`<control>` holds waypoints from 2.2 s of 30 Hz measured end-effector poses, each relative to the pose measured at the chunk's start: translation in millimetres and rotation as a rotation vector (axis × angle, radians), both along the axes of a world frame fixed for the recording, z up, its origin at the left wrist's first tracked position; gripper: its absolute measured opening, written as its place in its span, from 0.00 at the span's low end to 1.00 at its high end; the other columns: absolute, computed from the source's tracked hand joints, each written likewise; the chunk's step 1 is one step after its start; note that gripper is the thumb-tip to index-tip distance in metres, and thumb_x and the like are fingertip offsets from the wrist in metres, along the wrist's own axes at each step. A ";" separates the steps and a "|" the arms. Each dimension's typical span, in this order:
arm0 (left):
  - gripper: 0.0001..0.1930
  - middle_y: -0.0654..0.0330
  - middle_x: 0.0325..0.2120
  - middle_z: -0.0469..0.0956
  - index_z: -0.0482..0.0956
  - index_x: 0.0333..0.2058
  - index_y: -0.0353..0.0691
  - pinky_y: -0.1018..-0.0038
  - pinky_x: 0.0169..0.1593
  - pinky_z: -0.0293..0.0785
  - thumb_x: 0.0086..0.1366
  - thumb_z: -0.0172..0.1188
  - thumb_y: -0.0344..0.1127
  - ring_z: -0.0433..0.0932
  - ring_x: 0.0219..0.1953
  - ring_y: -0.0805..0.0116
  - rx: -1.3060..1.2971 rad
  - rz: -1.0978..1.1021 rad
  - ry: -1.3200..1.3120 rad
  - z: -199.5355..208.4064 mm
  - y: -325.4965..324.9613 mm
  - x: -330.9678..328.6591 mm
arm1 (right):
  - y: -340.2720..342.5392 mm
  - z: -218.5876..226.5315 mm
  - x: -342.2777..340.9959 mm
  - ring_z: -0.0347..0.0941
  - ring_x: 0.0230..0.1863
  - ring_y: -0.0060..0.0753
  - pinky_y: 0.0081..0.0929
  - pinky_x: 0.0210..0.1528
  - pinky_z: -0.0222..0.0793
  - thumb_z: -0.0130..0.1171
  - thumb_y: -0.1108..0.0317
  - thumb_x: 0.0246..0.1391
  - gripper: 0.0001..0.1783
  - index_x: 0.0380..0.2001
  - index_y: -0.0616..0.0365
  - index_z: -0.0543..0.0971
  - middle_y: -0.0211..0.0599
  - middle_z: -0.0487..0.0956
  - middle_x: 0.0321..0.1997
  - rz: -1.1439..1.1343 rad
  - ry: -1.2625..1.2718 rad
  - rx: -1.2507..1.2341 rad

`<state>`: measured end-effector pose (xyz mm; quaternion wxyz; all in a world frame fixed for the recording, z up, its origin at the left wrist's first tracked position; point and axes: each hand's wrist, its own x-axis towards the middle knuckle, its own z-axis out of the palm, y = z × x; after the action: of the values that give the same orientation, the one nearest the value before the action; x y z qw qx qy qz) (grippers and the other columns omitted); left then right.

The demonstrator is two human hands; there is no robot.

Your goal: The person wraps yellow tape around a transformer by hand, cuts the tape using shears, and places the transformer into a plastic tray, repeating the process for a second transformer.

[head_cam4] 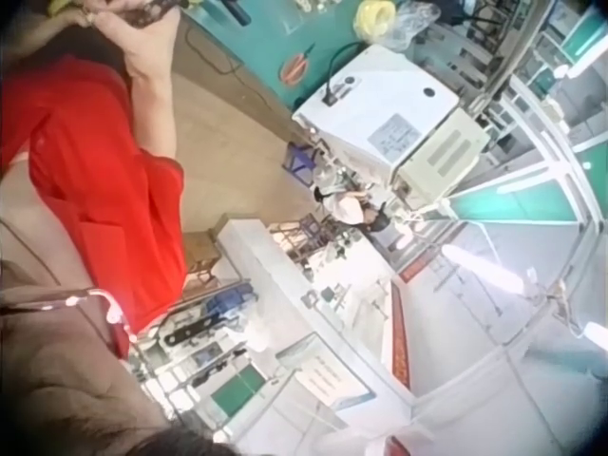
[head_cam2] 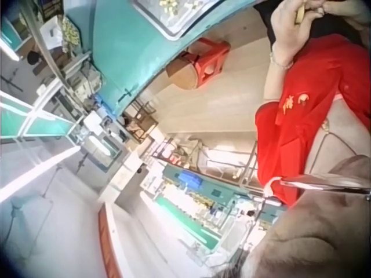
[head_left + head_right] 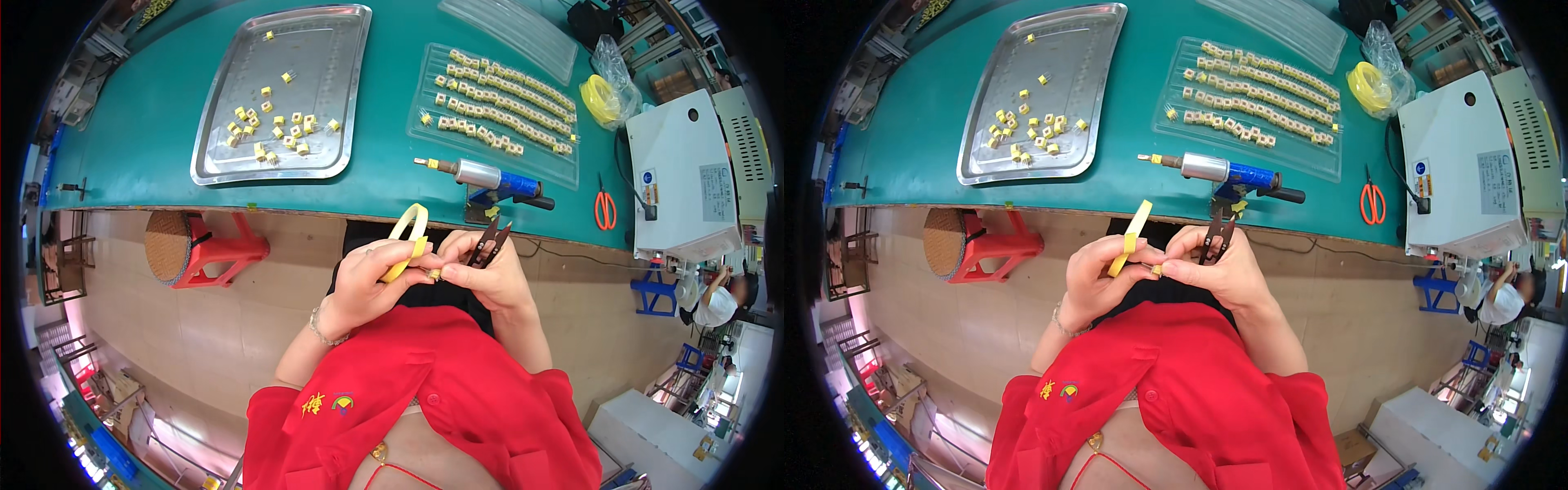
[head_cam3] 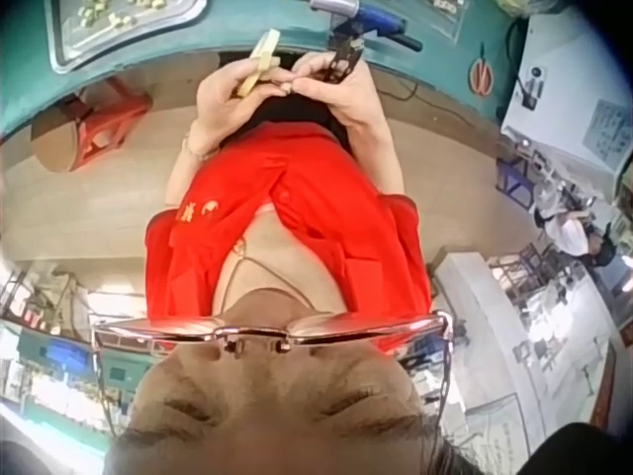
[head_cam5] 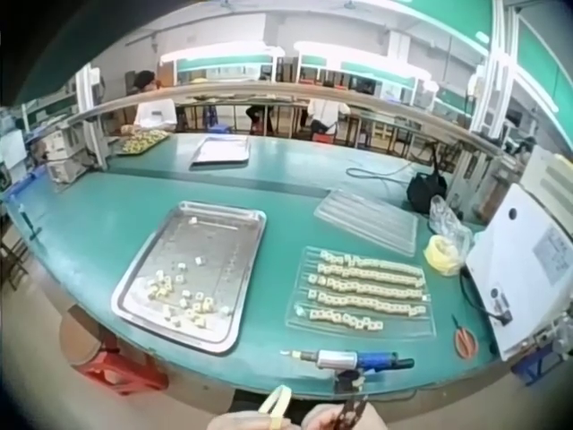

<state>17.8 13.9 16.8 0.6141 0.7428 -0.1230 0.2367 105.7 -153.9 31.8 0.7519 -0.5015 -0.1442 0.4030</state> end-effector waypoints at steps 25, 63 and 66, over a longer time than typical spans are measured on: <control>0.19 0.50 0.31 0.79 0.67 0.43 0.32 0.74 0.37 0.77 0.51 0.62 0.20 0.80 0.35 0.63 -0.035 0.126 0.052 -7.5 -10.6 -3.9 | -1.3 4.0 -8.2 0.71 0.31 0.20 0.16 0.33 0.67 0.59 0.79 0.46 0.04 0.28 0.65 0.77 0.34 0.76 0.30 -0.099 0.046 -0.023; 0.22 0.49 0.33 0.76 0.64 0.48 0.31 0.73 0.43 0.76 0.53 0.58 0.17 0.77 0.39 0.63 -0.663 0.015 0.239 -13.5 -19.1 -6.5 | 2.4 0.2 -11.6 0.72 0.31 0.22 0.16 0.31 0.67 0.62 0.80 0.44 0.08 0.31 0.66 0.79 0.38 0.76 0.32 -0.142 -0.503 -0.054; 0.22 0.49 0.34 0.76 0.65 0.48 0.30 0.73 0.42 0.77 0.54 0.58 0.17 0.77 0.40 0.63 -0.638 0.025 0.214 -11.5 -20.2 -6.6 | 3.3 -1.3 -12.1 0.71 0.30 0.20 0.14 0.29 0.65 0.62 0.80 0.43 0.08 0.31 0.66 0.79 0.38 0.76 0.32 -0.171 -0.589 -0.041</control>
<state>11.2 -6.3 5.3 0.8221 0.5352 0.0317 0.1917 93.6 -150.5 30.4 0.6986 -0.6222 -0.3049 0.1783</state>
